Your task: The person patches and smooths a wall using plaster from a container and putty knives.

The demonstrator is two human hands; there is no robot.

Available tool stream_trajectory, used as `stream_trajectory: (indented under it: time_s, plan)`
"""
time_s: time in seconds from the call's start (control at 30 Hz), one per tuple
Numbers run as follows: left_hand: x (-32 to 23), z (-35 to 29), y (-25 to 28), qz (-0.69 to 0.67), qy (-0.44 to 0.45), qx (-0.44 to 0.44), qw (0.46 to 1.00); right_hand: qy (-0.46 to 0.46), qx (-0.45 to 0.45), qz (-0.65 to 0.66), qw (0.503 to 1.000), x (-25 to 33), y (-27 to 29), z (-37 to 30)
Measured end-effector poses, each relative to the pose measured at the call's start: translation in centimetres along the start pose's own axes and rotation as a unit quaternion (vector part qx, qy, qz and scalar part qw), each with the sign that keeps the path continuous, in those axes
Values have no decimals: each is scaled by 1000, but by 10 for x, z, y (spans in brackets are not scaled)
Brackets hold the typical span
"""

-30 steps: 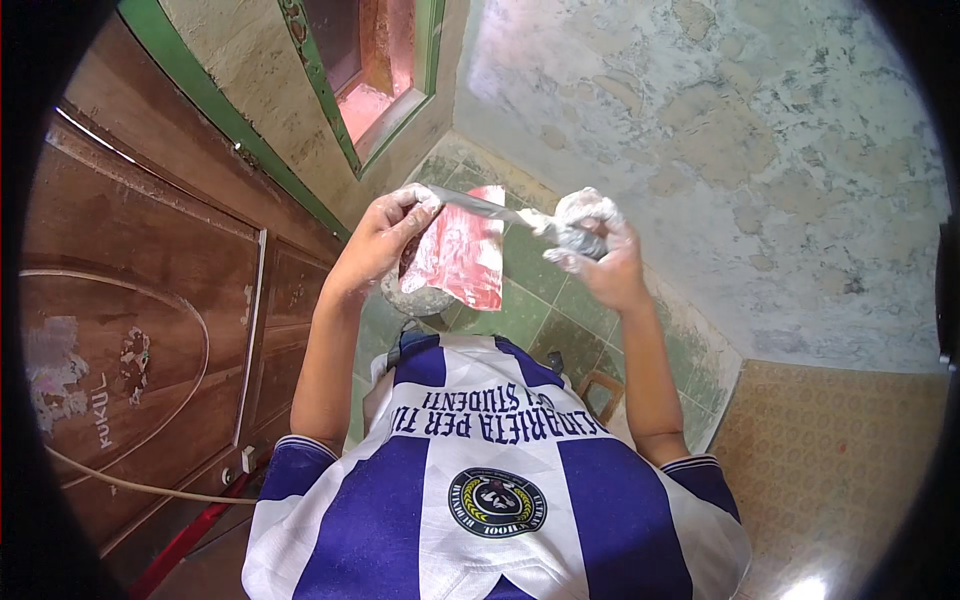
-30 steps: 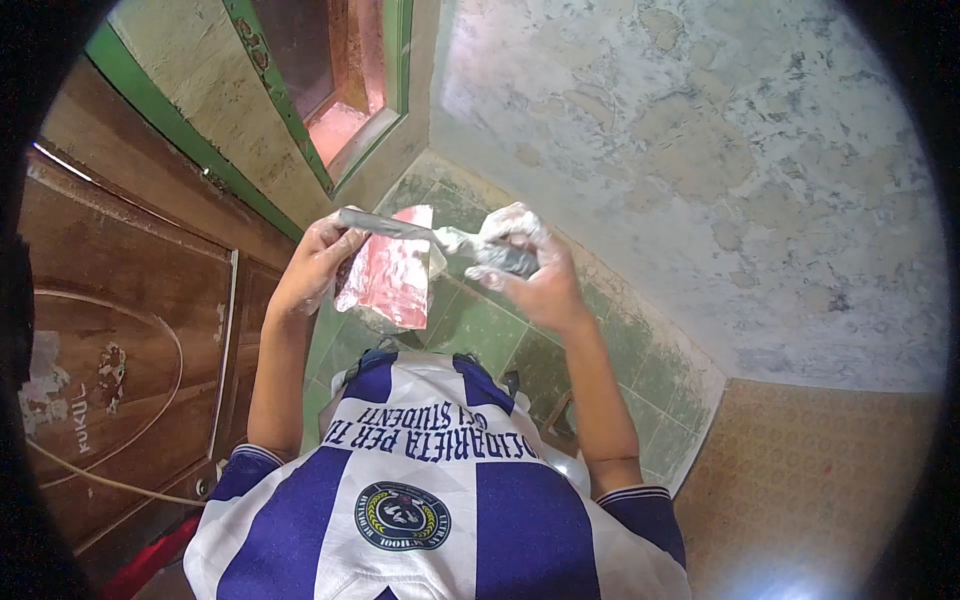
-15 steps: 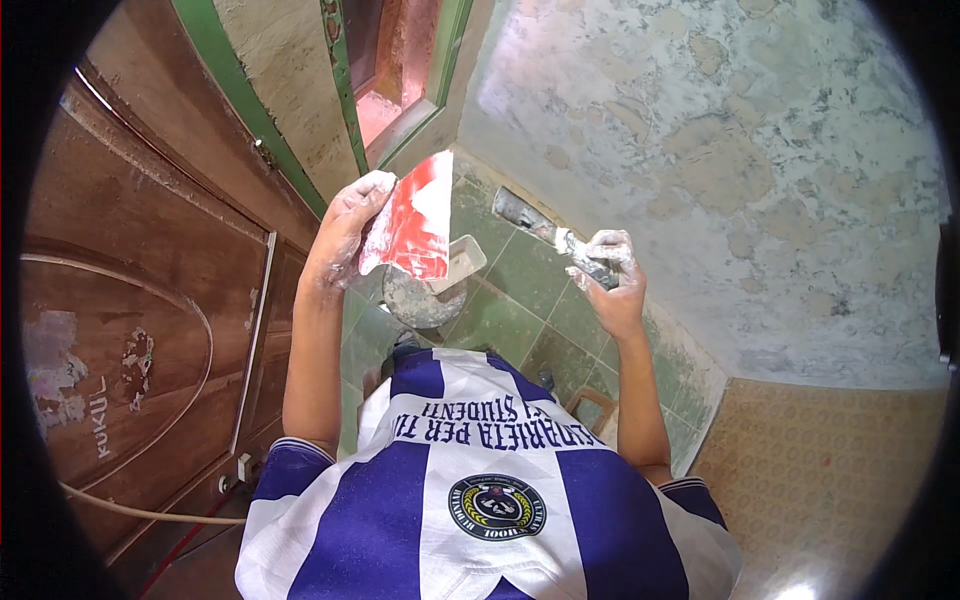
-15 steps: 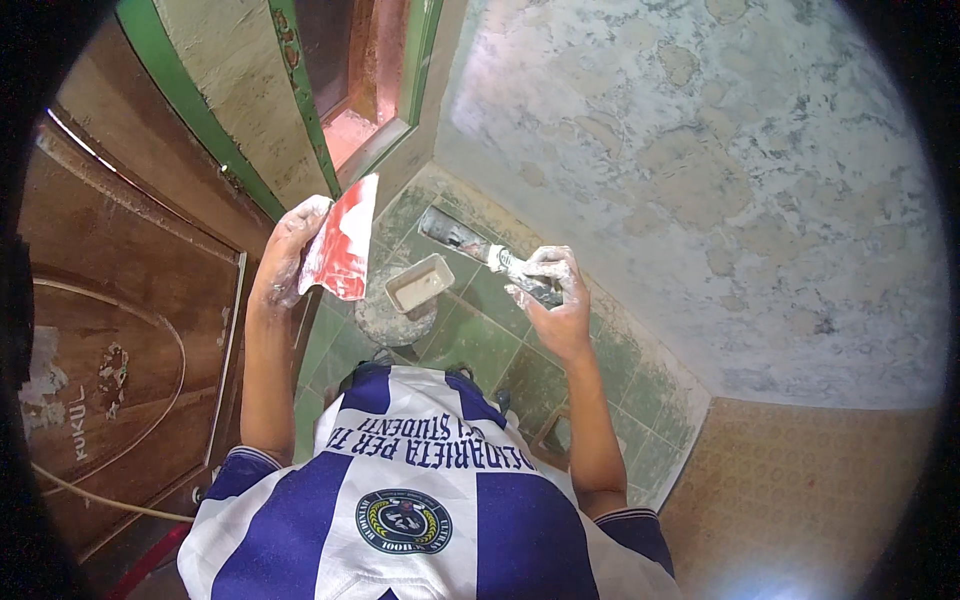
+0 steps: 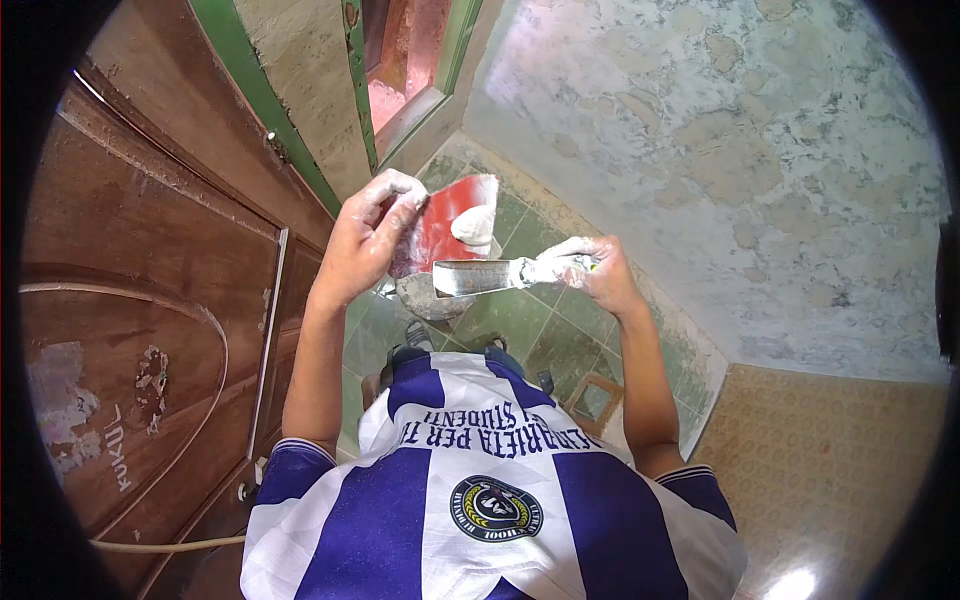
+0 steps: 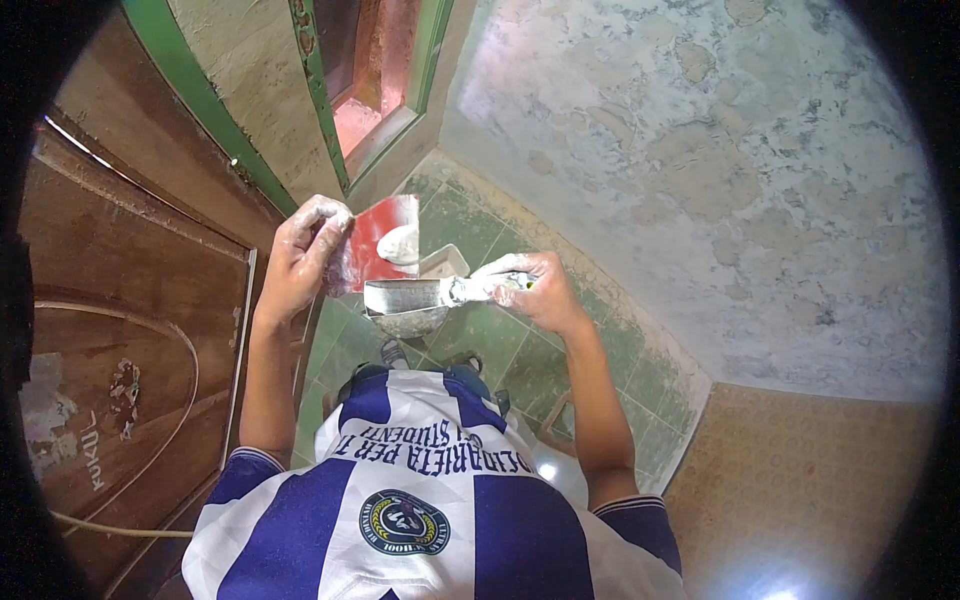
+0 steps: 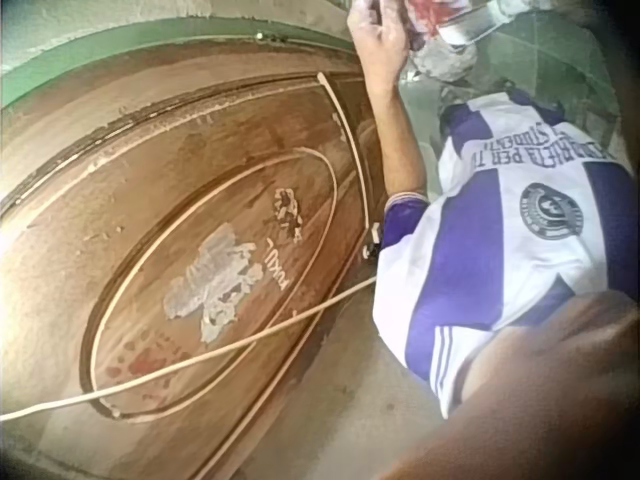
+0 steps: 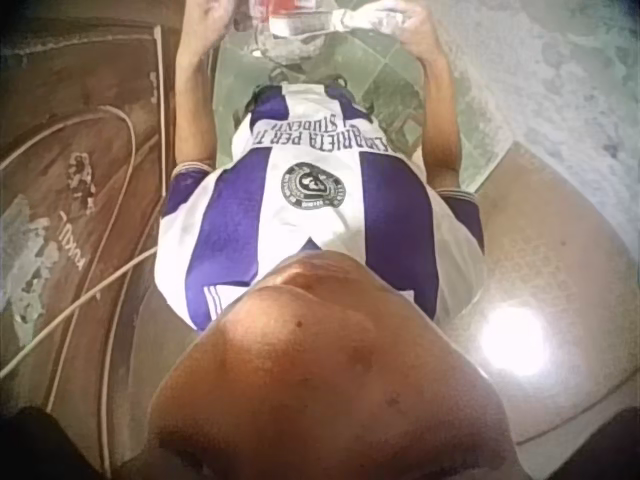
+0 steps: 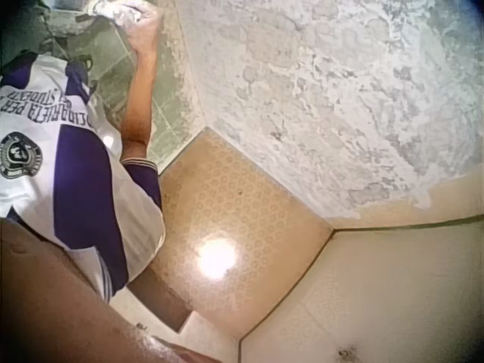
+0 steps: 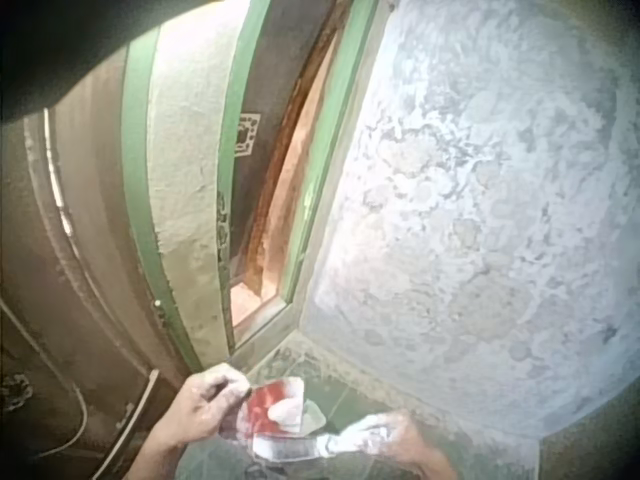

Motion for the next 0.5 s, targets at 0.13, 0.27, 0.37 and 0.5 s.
stream_trajectory:
  time_s: [0.13, 0.27, 0.37, 0.5]
  plan:
    - [-12, -5, 3, 59, -50, 85, 993, 34, -12, -2, 999, 6, 3, 13]
    - [-18, -12, 4, 112, -89, 120, 982, 74, -46, 5, 996, 21, 14, 23]
    - [-13, -11, 6, 120, -95, 111, 982, 105, -69, 10, 992, 33, 21, 22]
    - [17, -8, -1, 24, -12, 58, 998, 151, -101, -8, 983, 48, 20, 13]
Point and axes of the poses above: each hand's wrist, its own z-axis towards the middle knuckle, its own y-axis out of the back of the hand, x = y × z, the point moved 2 cm from there along z, towards the middle knuckle, and after that the axes turned 3 degrees about -z, right-handed, at the moved point
